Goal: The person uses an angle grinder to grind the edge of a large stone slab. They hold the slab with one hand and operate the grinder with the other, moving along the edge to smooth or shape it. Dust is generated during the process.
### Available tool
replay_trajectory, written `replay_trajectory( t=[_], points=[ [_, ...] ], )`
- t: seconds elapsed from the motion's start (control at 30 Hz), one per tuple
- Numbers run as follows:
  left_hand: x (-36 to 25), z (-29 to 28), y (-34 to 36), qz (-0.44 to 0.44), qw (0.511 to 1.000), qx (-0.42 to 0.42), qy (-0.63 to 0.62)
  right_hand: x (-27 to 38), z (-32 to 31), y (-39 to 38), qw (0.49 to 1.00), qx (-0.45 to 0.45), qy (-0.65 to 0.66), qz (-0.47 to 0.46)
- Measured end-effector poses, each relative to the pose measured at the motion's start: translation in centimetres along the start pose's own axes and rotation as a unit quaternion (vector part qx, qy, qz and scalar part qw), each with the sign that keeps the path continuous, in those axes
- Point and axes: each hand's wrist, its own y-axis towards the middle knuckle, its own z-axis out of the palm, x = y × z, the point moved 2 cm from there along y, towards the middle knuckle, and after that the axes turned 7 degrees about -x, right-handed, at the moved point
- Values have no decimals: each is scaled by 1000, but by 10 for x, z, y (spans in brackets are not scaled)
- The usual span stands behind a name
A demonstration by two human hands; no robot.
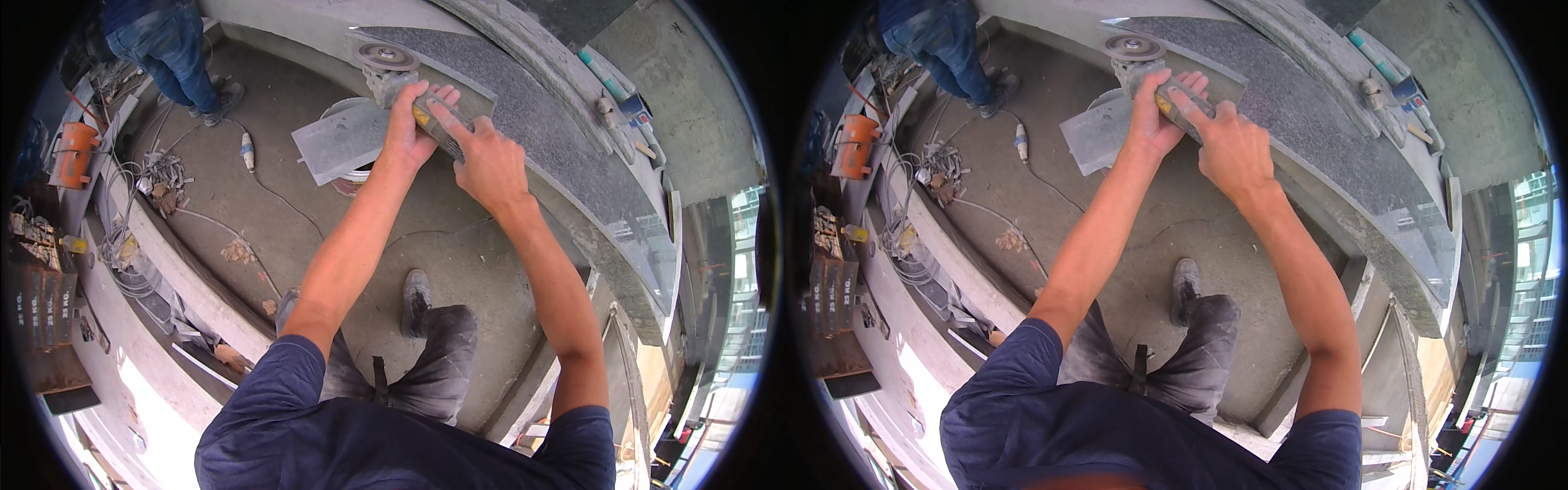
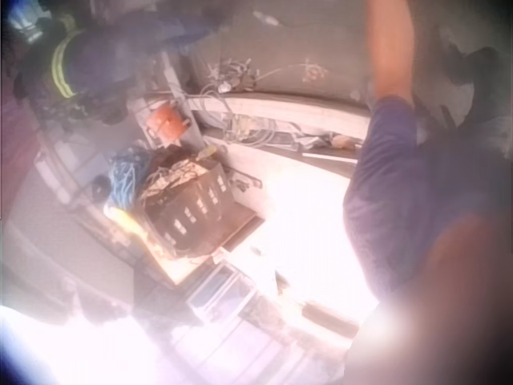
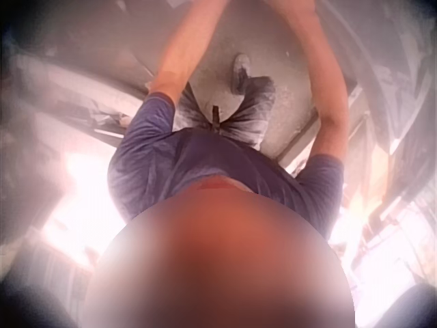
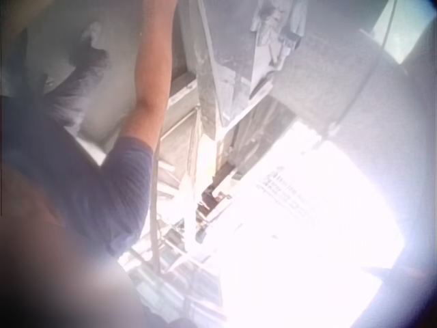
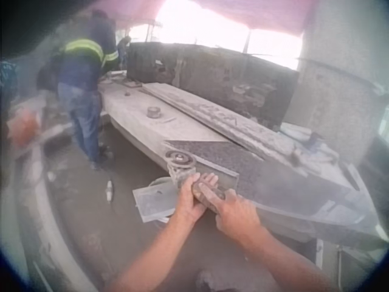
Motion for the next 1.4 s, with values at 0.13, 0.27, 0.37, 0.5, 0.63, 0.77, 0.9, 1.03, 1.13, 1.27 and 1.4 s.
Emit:
replay_trajectory(
  t=[0.13,0.27,0.37,0.5,0.63,0.77,0.9,1.03,1.13,1.27,1.4],
  points=[
    [4,6,-4,12,1000,6,18,-5,-2,-1,1000,12,4,4],
    [6,10,-7,20,999,1,36,-9,-2,-1,1000,16,12,7],
    [6,12,-6,17,999,-4,36,-10,-3,-1,1000,14,13,4],
    [4,11,-2,6,1000,-21,19,-8,-4,2,1000,8,17,2],
    [1,12,0,2,1000,-27,12,-5,-4,5,1000,3,19,-1],
    [-1,14,-1,3,999,-38,5,-4,-4,6,1000,4,12,-2],
    [-3,16,-6,-12,998,-62,19,-3,-7,6,1000,-6,3,-3],
    [0,17,-11,-19,997,-56,48,-4,-12,1,1000,24,6,16],
    [5,19,-13,-23,997,-56,41,-5,-16,-4,999,33,-3,23],
    [10,23,-17,-33,998,-53,32,-7,-20,-7,999,34,2,26],
    [10,25,-18,-17,997,-60,36,-8,-20,-8,999,27,6,23]
  ],
)
